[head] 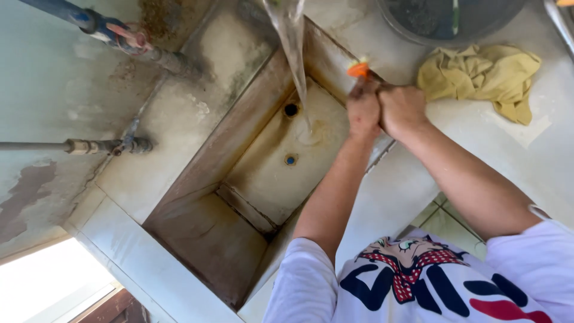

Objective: Cleaning and scrubbing the edges and surfaces of a large built-in sink or basin.

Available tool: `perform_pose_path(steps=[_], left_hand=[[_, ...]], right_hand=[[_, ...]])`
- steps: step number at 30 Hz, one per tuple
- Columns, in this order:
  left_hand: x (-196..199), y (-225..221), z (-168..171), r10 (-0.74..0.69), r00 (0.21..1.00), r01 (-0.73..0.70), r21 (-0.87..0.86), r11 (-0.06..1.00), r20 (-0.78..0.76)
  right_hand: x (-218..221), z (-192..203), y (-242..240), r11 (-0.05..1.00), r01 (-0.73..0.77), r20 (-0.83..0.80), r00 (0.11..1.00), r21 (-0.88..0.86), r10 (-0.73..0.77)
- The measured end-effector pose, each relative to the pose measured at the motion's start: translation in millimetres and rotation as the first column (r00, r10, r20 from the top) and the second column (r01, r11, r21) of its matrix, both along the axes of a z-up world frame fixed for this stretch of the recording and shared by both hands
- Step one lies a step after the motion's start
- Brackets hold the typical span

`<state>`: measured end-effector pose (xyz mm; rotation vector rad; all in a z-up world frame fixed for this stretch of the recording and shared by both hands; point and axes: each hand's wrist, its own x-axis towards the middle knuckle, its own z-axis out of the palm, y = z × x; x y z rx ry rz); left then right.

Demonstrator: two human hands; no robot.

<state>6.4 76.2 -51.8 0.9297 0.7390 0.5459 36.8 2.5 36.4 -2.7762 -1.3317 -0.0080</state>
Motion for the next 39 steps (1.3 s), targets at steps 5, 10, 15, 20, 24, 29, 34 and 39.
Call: perform_pose_path(steps=[5,10,15,20,24,29,34,39], left_hand=[[20.0,93.9,-63.4,-0.052,0.981,0.095,0.234,0.967,-0.185],[19.6,85.5,-116.5,-0.105,0.936,0.266,0.483,0.834,-0.335],[-1.2,-43.3,-99.8,-0.195,0.975,0.203,0.08,0.976,-0.104],[-26.9,-30.0,10.9,-0.468,0.824,0.536,0.171,0.827,-0.319],[-40.3,6.0,49.5,-0.534,0.696,0.718,0.456,0.526,-0.48],[-35.2,10.4,-15.0,-0.561,0.677,0.722,0.579,0.379,-0.477],[-39.4,2.0,3.5,-0.701,0.649,0.759,0.31,0.573,-0.295],[-38.2,-9.5,61.9,-0.45,0.815,0.567,0.664,0.487,-0.365]], right_hand=[[16.3,-33.7,79.0,0.993,-0.083,-0.012,0.996,0.087,0.085],[7.6,-31.1,70.0,0.996,-0.08,-0.031,0.996,0.049,0.082],[-6.9,-7.5,-30.0,0.943,0.045,-0.121,0.989,-0.329,-0.089],[-8.6,63.3,-67.4,0.963,0.002,-0.043,0.999,-0.271,-0.014],[-3.5,97.7,-50.2,0.983,-0.044,-0.015,0.999,-0.18,0.041],[10.5,60.5,-31.1,0.94,0.051,-0.097,0.991,-0.337,-0.089],[20.6,54.6,-21.7,0.921,0.107,-0.186,0.964,-0.375,-0.188],[18.2,104.7,-38.4,0.981,0.032,-0.185,0.98,-0.192,-0.068]])
